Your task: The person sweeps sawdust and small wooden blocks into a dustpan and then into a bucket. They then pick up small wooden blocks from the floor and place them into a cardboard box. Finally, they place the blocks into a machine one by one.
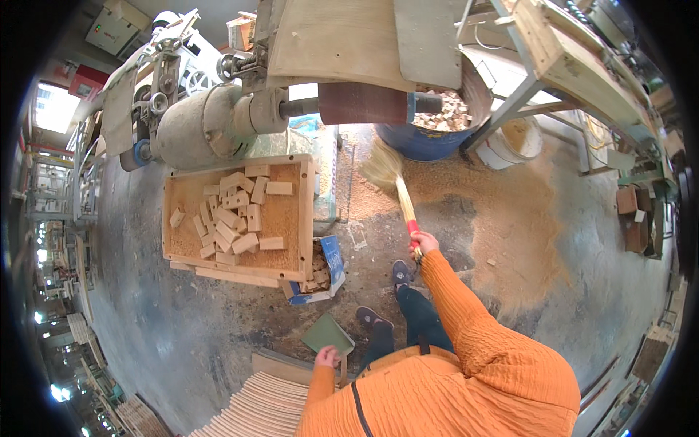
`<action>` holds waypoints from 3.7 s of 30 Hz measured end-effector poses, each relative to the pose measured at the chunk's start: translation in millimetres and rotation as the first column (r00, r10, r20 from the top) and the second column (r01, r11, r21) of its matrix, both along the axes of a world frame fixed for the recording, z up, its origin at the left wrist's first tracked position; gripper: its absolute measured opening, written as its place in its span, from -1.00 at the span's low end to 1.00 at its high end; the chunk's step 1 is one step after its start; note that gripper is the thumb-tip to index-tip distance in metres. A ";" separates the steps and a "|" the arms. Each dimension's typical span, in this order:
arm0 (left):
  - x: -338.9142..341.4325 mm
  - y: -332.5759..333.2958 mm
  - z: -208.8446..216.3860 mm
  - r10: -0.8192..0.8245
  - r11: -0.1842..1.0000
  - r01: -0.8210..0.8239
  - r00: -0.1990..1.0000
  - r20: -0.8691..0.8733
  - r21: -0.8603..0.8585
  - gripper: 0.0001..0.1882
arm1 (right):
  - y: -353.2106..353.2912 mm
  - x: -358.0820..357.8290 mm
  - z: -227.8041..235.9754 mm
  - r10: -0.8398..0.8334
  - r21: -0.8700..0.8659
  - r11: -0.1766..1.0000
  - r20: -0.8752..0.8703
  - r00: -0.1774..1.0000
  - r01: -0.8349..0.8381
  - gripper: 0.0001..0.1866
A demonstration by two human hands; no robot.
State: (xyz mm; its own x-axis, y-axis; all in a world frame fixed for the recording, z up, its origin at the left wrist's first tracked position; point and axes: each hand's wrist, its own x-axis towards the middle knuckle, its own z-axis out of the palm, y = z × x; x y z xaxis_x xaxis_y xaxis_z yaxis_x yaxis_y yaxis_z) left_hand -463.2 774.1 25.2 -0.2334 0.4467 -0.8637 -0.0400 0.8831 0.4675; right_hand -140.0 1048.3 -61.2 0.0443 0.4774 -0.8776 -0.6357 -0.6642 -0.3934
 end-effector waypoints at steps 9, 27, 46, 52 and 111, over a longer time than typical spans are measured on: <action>-61.7 -35.3 1.2 -0.212 0.975 0.211 0.977 -0.011 -0.065 -0.68 | -161.6 -17.8 143.5 0.073 0.024 0.997 0.200 0.977 -0.079 -0.45; -95.7 -60.7 19.4 -0.231 0.972 0.234 0.970 -0.072 0.037 -0.69 | -201.2 -36.3 59.3 0.098 0.041 0.991 0.443 0.891 -0.130 -0.54; 20.2 1.2 29.1 -0.316 0.947 0.320 0.933 -0.175 -0.001 -0.70 | -158.9 70.7 95.1 0.116 0.299 0.941 0.148 0.982 -0.156 -0.46; 143.1 31.2 17.1 -0.622 0.776 0.624 0.781 -0.054 0.092 -0.70 | -203.0 246.1 20.6 -0.064 -0.007 0.998 0.248 0.967 0.068 -0.59; 299.2 -373.5 -14.4 -0.477 0.817 0.546 0.819 -0.318 0.183 -0.68 | -530.7 245.9 81.5 0.829 0.160 0.553 -0.005 0.560 -0.817 -0.53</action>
State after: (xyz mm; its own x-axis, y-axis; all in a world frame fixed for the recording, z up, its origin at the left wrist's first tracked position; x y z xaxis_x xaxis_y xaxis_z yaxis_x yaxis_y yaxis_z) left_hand -163.9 400.6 10.8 -0.0967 0.7558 -0.6477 0.5307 0.5897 0.6088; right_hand 105.9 517.6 20.2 -0.4845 0.3757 -0.7900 0.1337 -0.8606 -0.4913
